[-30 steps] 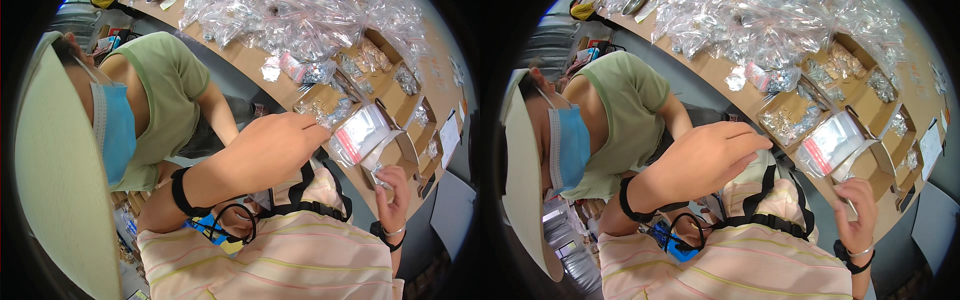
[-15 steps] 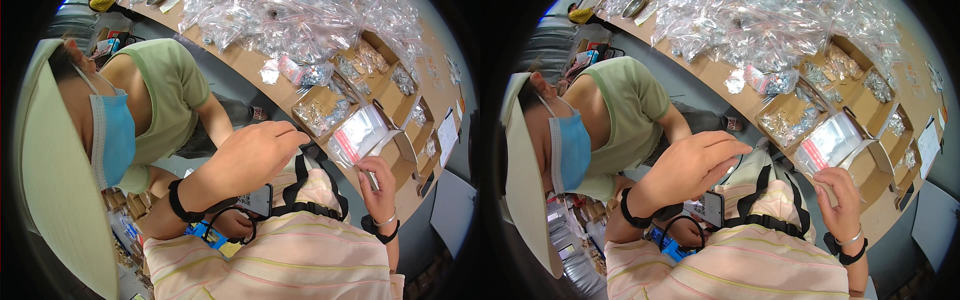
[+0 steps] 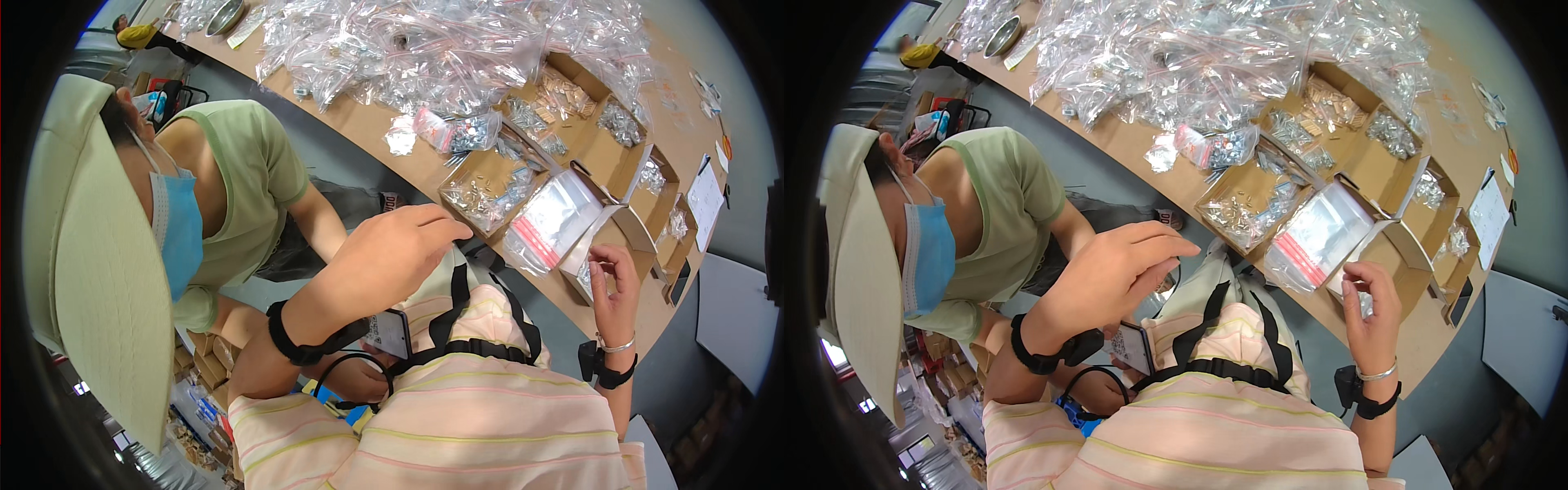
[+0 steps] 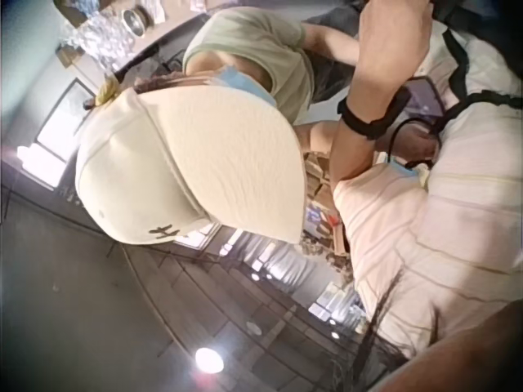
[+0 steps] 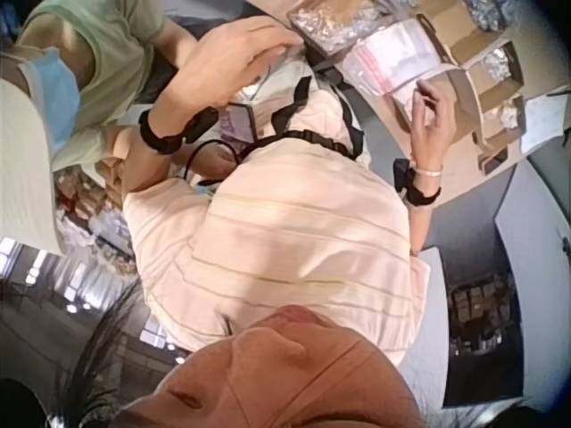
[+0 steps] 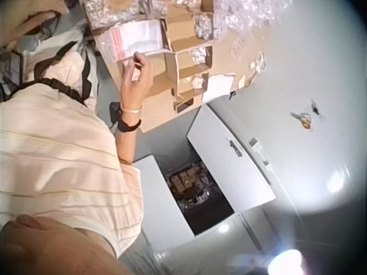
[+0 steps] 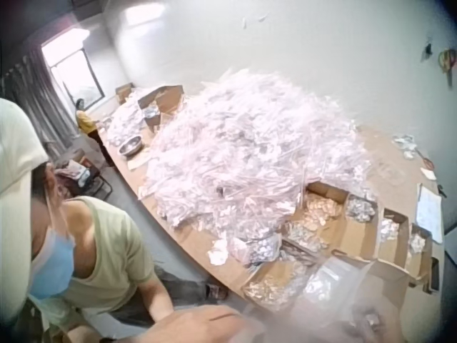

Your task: Sorting and packing small hardware components into plastic bags on a warehouse table.

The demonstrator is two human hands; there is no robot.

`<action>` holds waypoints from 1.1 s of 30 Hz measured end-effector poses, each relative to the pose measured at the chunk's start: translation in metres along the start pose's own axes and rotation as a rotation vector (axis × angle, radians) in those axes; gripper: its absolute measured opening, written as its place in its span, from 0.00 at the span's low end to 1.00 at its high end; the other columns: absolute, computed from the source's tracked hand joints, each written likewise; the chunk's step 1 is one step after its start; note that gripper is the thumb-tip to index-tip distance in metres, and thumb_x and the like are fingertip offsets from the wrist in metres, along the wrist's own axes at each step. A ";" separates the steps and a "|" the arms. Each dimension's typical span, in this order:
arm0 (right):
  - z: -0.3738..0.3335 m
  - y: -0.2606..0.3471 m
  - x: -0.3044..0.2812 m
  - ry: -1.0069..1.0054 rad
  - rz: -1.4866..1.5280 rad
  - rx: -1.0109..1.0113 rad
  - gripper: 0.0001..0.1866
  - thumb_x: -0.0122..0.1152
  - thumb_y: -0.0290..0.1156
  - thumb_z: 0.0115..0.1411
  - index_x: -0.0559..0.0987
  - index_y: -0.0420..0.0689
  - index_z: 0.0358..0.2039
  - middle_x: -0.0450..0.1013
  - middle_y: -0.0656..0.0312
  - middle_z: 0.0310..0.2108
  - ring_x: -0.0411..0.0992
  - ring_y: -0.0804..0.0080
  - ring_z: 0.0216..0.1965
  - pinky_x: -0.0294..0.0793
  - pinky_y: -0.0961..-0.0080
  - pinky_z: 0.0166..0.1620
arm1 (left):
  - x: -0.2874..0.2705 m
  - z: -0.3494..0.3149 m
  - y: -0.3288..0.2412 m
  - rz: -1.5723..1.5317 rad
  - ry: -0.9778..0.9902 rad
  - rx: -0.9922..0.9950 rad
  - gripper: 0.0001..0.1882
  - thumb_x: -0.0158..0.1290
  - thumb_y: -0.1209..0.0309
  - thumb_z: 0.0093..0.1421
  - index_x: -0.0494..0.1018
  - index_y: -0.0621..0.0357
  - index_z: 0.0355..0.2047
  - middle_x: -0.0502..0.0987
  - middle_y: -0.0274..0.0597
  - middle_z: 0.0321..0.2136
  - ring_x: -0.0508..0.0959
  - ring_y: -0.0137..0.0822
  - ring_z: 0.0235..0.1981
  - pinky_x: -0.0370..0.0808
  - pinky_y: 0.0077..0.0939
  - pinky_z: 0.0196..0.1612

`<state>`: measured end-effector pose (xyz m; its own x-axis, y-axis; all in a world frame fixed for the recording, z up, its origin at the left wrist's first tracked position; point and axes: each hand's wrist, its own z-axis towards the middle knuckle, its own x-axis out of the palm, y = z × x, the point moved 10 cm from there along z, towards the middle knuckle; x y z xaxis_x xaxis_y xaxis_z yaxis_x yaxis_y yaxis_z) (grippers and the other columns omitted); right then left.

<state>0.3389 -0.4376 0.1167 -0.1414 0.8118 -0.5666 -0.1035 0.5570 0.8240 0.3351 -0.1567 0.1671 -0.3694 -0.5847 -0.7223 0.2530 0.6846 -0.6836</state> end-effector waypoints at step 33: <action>-0.013 -0.056 -0.061 -0.230 -0.081 0.145 0.13 0.56 0.28 0.68 0.75 0.39 0.50 0.74 0.60 0.45 0.72 0.75 0.44 0.72 0.78 0.48 | -0.014 0.006 0.016 0.062 0.047 0.037 0.12 0.54 0.78 0.60 0.77 0.58 0.44 0.78 0.43 0.38 0.79 0.46 0.38 0.76 0.37 0.39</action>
<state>0.3410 -0.5203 0.1047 0.0910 0.7725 -0.6284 0.0392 0.6278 0.7774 0.3492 -0.1406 0.1655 -0.3934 -0.5204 -0.7579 0.3091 0.7016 -0.6421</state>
